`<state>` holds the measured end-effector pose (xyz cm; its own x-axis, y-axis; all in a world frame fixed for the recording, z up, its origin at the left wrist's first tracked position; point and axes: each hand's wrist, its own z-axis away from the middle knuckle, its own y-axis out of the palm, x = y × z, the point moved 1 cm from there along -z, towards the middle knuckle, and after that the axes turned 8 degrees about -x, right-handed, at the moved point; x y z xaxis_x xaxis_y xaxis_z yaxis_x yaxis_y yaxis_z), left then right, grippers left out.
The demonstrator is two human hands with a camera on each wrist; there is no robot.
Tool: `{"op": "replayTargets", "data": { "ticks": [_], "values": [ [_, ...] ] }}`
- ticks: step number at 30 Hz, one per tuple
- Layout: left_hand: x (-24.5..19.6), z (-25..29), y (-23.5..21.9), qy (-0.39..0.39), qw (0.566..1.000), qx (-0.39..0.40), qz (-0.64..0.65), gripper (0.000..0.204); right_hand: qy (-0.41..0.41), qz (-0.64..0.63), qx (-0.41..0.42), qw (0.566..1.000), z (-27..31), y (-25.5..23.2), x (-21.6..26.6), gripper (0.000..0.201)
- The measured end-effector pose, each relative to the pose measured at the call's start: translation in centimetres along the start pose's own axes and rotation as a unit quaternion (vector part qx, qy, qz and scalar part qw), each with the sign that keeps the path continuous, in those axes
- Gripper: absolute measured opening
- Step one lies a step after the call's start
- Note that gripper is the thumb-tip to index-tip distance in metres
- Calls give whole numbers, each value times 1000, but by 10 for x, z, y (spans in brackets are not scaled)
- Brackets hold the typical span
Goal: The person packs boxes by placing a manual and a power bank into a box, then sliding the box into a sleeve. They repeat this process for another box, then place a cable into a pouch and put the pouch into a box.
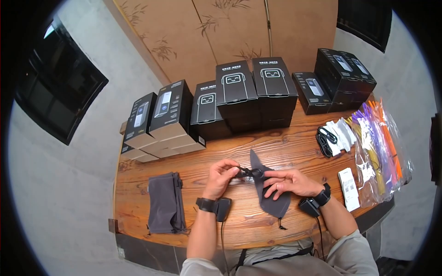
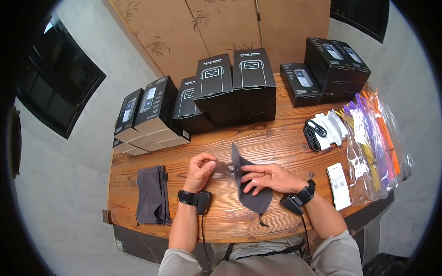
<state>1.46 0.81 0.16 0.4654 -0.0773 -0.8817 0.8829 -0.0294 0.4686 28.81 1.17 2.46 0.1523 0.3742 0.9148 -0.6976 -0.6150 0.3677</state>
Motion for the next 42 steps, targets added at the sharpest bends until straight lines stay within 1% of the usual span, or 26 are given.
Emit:
{"op": "replayTargets", "data": {
  "ticks": [1,2,5,6,9,12,15,17,18,19,21,22,25,26,27,29,30,33,34,37,40,42],
  "values": [
    [1,0,1,-4,1000,1,-7,11,-6,-5,6,1000,0,1,1,51],
    [1,0,3,-7,1000,5,-11,12,-24,-10,-30,999,-1,1,0,47],
    [4,0,6,-10,999,14,-35,13,-62,25,-100,993,-2,-7,-2,38],
    [6,-1,6,-7,999,16,-51,14,-62,-4,-126,990,-1,-5,0,30],
    [8,2,11,-2,993,2,-122,16,-41,-16,-112,993,0,-3,2,29],
    [11,3,23,4,984,-1,-177,16,-41,27,-108,993,1,4,2,31],
    [11,4,27,6,980,-5,-200,15,-42,58,-130,989,-3,0,-7,31],
    [13,4,26,6,980,-11,-198,14,-51,79,-166,982,-1,0,-7,23],
    [11,5,27,4,977,-11,-215,18,-57,82,-184,978,-1,-1,-8,21],
    [12,4,26,3,979,-8,-202,22,-63,84,-201,974,-2,-2,-9,19],
    [14,2,26,1,985,-3,-173,29,-127,86,-274,950,-2,-3,-8,16],
    [14,1,27,4,983,-1,-183,35,-158,87,-308,934,-2,-5,-8,15],
    [11,2,35,11,978,5,-209,50,-223,152,-426,864,-4,-18,-7,16],
    [9,3,39,10,976,9,-216,53,-246,153,-459,840,-5,-22,-6,16],
    [8,4,41,8,975,12,-223,57,-246,192,-489,814,-3,-23,-1,16],
    [9,4,40,10,970,23,-244,57,-244,267,-546,755,5,-26,13,16],
    [10,4,38,11,967,27,-253,58,-213,310,-557,740,8,-28,18,18],
    [14,2,34,4,964,30,-265,56,-208,480,-580,624,18,-34,27,19],
    [15,2,33,3,963,31,-268,56,-189,490,-583,620,19,-36,28,21],
    [16,2,34,0,962,31,-271,56,-146,556,-588,569,23,-48,23,21],
    [11,5,37,0,962,26,-271,57,-101,590,-578,555,26,-57,19,20],
    [9,7,40,5,961,27,-275,58,-96,588,-586,549,28,-60,18,21]
  ]
}}
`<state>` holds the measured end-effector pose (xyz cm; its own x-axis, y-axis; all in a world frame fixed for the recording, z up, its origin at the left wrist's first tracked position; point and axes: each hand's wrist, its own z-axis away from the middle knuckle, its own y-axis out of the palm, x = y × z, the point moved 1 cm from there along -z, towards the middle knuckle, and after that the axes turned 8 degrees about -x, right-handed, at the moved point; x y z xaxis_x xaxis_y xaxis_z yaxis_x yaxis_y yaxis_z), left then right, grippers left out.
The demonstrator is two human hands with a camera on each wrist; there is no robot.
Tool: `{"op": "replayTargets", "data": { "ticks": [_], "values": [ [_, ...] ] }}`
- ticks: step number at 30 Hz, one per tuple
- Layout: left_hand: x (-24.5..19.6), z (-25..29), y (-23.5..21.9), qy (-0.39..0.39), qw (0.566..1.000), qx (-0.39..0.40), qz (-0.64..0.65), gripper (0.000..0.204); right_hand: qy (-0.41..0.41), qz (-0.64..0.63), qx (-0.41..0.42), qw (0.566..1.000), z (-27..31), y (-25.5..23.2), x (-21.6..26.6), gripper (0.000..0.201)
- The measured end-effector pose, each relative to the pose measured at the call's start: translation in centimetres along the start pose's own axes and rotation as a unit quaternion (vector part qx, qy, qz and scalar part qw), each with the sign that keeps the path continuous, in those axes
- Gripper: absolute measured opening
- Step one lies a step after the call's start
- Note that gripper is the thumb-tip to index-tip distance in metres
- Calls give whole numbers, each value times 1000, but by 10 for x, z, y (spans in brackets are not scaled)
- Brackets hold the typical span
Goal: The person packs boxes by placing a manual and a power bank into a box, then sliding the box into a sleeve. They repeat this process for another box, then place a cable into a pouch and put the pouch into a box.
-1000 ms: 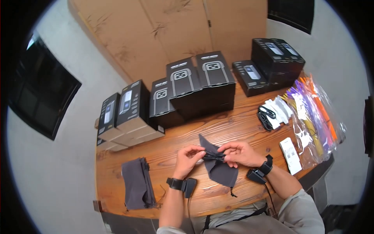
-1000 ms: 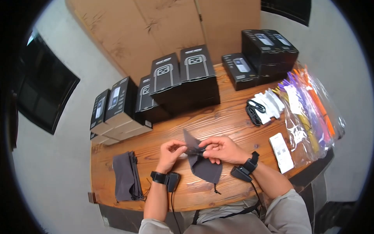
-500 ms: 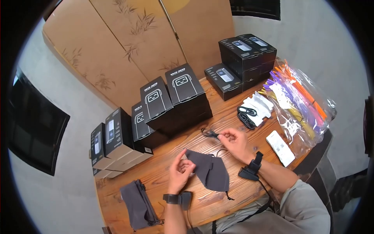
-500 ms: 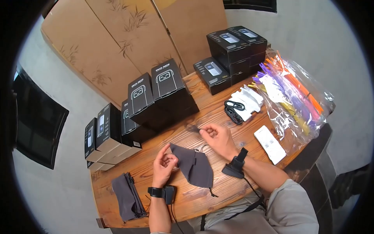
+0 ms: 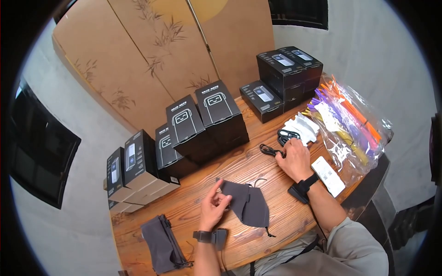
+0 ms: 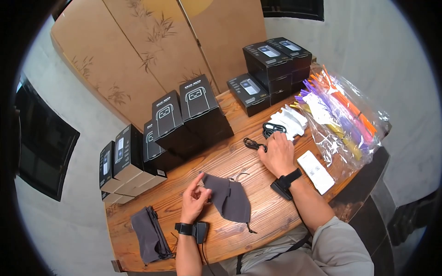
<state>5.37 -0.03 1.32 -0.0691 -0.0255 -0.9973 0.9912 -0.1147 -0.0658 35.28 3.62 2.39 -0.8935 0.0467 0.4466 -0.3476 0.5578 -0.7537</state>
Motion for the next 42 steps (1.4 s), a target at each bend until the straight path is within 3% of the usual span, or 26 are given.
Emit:
{"op": "replayTargets", "data": {
  "ticks": [7,10,15,22,25,28,31,34,37,39,42],
  "values": [
    [8,-1,-2,30,997,27,-68,46,-87,-28,-55,994,2,2,4,38],
    [6,-1,-3,24,996,37,-81,43,-115,-70,-19,991,2,-3,11,34],
    [5,-2,-2,22,997,29,-71,41,-56,-28,24,998,0,-3,8,25],
    [5,-2,-1,29,998,16,-45,59,-72,7,-82,994,-1,-5,12,25],
    [-2,0,-3,17,998,33,-44,71,-116,-133,-110,978,-7,-4,18,22],
    [-1,0,-4,41,995,51,-76,81,-23,-339,143,930,0,-2,26,22],
    [-4,0,-3,61,987,62,-133,89,-93,-361,277,885,14,5,39,31],
    [-13,3,0,112,968,65,-216,94,-203,-354,306,860,25,7,49,40],
    [-16,5,6,156,956,70,-240,94,-253,-347,276,860,31,8,52,48],
    [-17,6,8,182,951,67,-242,89,-175,-382,348,838,33,9,52,51],
    [-14,5,6,138,954,52,-259,75,-86,-429,423,793,34,12,50,54]
  ]
}}
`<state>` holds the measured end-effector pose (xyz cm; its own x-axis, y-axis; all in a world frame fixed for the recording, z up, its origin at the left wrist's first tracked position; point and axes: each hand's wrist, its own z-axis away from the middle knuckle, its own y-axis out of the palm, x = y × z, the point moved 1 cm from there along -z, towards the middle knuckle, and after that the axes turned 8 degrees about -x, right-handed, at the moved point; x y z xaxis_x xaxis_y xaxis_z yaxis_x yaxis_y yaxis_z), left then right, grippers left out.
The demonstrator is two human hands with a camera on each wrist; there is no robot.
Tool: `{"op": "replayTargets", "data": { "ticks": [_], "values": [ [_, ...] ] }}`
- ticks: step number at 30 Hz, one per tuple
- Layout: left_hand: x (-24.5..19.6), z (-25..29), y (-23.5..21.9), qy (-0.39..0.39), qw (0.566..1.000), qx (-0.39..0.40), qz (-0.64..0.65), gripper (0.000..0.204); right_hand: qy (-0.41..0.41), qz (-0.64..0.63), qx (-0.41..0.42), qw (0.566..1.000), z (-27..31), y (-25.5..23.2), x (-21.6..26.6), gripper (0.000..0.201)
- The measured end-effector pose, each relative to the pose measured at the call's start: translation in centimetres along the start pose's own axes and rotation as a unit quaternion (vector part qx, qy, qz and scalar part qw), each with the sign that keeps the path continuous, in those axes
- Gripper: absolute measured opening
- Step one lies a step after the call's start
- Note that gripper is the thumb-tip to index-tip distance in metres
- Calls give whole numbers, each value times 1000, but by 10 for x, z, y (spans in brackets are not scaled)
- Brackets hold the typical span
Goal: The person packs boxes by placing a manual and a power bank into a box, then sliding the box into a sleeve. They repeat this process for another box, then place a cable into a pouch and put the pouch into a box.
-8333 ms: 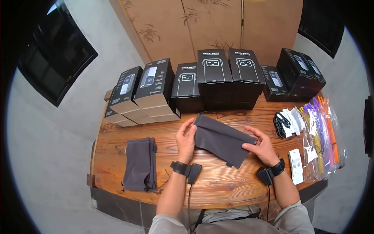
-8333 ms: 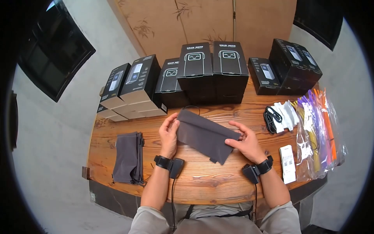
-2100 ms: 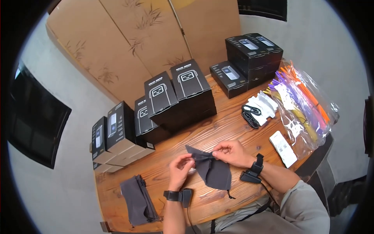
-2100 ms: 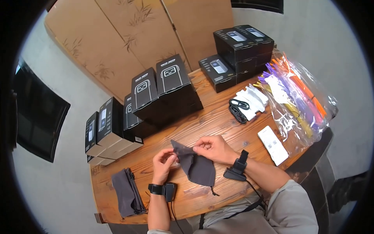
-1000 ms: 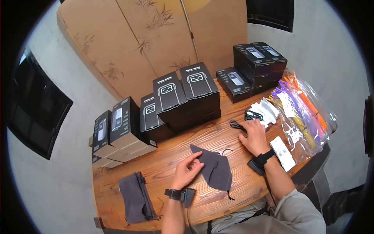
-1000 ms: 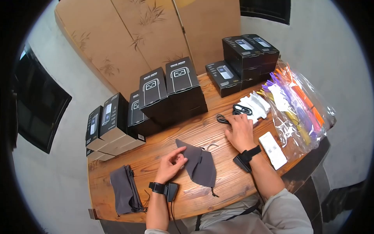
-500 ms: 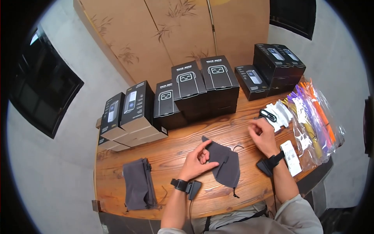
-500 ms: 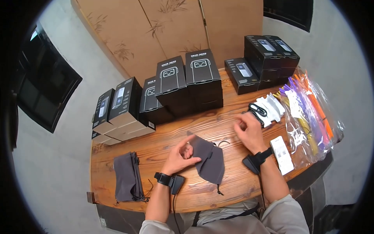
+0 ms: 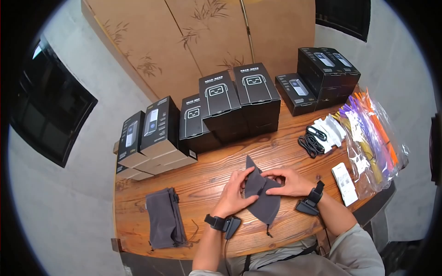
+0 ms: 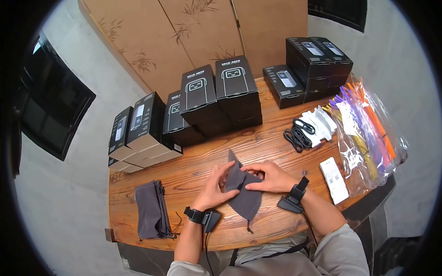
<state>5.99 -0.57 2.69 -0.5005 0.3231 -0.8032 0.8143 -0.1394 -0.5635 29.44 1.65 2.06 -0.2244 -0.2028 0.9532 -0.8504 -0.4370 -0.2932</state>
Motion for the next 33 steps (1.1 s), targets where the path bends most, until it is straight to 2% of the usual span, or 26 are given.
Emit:
{"op": "replayTargets", "data": {
  "ticks": [3,4,7,8,11,14,17,21,27,33],
  "values": [
    [24,0,7,-90,981,-43,164,59,9,-70,12,997,-3,1,-9,54],
    [25,4,9,-128,971,-104,170,39,12,-91,9,996,-3,1,-7,56],
    [39,-1,5,-186,923,-143,304,27,58,-187,1,981,-4,4,-5,62],
    [42,-1,6,-181,917,-171,312,24,78,-223,-3,972,-5,5,-4,64],
    [33,-3,1,-177,875,-220,393,25,108,-273,-37,955,-5,6,-1,66],
    [39,-4,1,-171,853,-242,430,27,125,-296,-59,945,-5,4,-3,64],
    [42,-5,-1,-178,834,-264,450,29,166,-288,61,941,-3,0,3,61],
    [41,-5,-4,-190,817,-280,468,29,166,-216,85,958,0,6,-2,53],
    [40,-5,-4,-190,833,-253,455,31,177,-178,104,962,-1,6,-8,41],
    [37,-3,-3,-193,876,-220,383,33,165,-182,79,966,-1,7,-11,37]
  ]
}}
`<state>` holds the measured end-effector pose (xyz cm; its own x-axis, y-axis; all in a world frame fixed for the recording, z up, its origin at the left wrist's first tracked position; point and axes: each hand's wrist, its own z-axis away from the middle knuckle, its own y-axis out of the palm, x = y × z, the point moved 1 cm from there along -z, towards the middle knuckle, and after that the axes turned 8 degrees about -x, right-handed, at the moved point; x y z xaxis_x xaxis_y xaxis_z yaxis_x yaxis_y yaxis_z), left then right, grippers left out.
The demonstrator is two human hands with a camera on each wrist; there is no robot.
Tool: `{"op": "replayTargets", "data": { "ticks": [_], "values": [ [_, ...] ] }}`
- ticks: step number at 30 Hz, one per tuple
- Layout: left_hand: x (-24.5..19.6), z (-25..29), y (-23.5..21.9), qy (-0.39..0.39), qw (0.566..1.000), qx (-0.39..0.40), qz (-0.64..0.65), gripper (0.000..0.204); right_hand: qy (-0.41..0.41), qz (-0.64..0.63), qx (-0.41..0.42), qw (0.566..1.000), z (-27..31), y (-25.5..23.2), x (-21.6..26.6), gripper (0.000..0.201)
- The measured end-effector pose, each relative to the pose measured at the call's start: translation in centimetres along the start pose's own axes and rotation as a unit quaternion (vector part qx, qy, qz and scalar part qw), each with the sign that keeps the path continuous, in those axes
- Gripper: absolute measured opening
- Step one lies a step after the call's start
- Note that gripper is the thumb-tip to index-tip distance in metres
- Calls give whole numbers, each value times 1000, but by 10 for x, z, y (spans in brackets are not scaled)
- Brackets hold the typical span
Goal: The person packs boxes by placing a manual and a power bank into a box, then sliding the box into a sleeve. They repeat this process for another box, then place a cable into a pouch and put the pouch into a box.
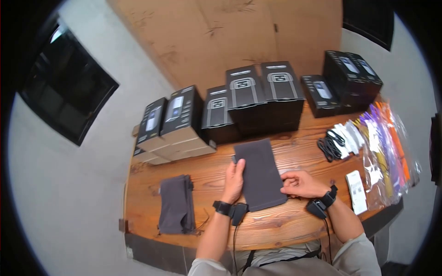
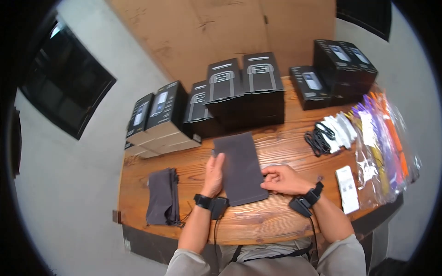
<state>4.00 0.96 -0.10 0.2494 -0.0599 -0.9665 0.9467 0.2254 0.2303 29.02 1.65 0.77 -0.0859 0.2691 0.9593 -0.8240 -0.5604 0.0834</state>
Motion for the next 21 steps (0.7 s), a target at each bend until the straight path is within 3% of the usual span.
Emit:
{"op": "replayTargets", "data": {
  "ticks": [5,11,14,16,17,21],
  "values": [
    [1,-2,-1,2,998,-22,59,35,-9,47,-7,999,1,3,10,33],
    [-16,15,-5,2,994,-52,97,36,-20,-1,11,1000,-3,-1,5,30],
    [-57,46,-21,23,990,-90,106,34,-26,-16,13,999,-3,-2,-1,29],
    [-90,71,-45,75,988,-119,-60,33,-35,-8,17,999,-3,-3,-1,29],
    [-92,73,-71,71,984,-152,-56,34,-42,-1,21,999,-3,-3,1,29],
    [-155,105,-114,92,980,-167,-65,41,-38,7,23,999,-4,-2,1,29]
  ]
}}
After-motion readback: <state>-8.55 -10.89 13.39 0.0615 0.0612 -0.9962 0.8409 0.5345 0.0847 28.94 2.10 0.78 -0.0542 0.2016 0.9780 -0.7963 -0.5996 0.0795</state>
